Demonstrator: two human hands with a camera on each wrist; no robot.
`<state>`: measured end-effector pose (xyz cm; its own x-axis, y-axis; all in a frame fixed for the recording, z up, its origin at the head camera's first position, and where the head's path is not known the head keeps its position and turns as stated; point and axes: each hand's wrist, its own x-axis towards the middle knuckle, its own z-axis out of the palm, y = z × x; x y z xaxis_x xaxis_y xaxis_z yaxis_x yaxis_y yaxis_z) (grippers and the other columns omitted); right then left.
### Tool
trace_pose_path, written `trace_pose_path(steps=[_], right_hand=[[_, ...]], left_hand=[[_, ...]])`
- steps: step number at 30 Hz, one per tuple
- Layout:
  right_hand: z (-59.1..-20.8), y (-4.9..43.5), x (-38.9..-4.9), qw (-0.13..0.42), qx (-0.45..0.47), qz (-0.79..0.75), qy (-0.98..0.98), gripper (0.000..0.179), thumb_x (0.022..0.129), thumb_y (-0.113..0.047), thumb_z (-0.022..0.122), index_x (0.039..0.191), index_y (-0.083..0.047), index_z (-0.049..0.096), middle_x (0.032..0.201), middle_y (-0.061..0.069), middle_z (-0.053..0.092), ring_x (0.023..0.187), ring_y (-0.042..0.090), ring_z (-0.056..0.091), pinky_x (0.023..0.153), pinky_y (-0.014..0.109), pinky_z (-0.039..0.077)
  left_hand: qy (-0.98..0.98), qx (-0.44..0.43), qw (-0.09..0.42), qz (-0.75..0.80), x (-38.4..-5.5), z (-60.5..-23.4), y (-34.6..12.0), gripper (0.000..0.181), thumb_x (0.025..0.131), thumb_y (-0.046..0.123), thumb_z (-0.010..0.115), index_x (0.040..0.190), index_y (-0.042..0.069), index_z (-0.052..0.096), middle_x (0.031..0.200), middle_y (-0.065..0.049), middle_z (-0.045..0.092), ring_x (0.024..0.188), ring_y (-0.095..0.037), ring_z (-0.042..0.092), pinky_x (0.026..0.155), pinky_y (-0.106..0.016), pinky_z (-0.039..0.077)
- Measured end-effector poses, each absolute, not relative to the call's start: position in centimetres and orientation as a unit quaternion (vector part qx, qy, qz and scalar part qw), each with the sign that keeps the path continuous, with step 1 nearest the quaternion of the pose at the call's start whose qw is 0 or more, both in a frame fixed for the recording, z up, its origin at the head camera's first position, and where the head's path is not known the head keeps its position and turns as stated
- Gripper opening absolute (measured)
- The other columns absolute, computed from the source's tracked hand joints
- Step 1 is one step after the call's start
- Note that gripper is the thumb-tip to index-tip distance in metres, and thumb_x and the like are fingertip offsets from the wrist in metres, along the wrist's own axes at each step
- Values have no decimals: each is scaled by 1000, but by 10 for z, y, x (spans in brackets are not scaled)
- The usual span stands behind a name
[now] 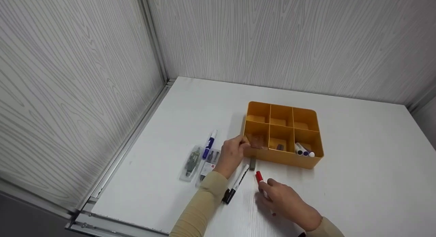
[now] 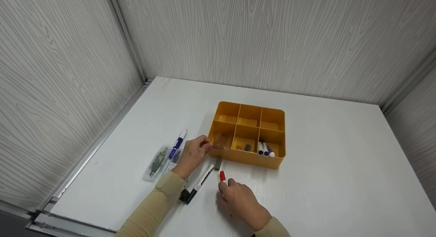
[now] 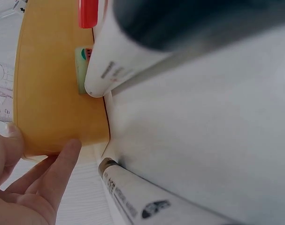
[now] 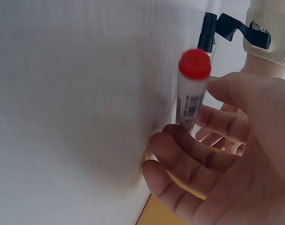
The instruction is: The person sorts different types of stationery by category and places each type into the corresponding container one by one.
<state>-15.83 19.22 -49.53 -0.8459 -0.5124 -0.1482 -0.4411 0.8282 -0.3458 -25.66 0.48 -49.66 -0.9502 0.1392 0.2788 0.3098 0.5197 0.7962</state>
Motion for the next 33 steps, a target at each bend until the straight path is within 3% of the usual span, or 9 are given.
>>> trace_pose_path(steps=[7,13,24,33], right_hand=[[-490,202,-155,58,-260,-142,953,22,87,-17,74,106,-20,64,88,-4,57,65,7,48,59,19,48],[-479,213,-151,30,-252,-185,949,25,85,-8,75,105,-19,64,87,-6,54,66,5,48,58,19,45],[-452,238,-155,-160,-279,-259,911,39,79,17,69,106,-12,66,90,0,57,68,3,44,55,19,42],[-431,268,-171,-247,-203,-291,902,33,85,16,65,111,-4,66,94,6,62,68,7,45,57,13,41]], left_hand=[[-869,-126,87,-470,-257,-497,5,9,99,23,58,93,19,62,90,0,68,81,-7,57,72,-19,49],[-870,-126,87,-469,-257,-497,5,9,99,24,58,93,18,62,90,-1,68,81,-7,57,72,-19,49],[-870,-133,98,-465,-258,-499,5,8,98,21,61,93,16,63,91,-3,70,78,-7,56,71,-19,50],[-866,-116,79,-479,-256,-497,5,7,98,23,60,92,19,61,88,4,65,80,-7,56,71,-19,50]])
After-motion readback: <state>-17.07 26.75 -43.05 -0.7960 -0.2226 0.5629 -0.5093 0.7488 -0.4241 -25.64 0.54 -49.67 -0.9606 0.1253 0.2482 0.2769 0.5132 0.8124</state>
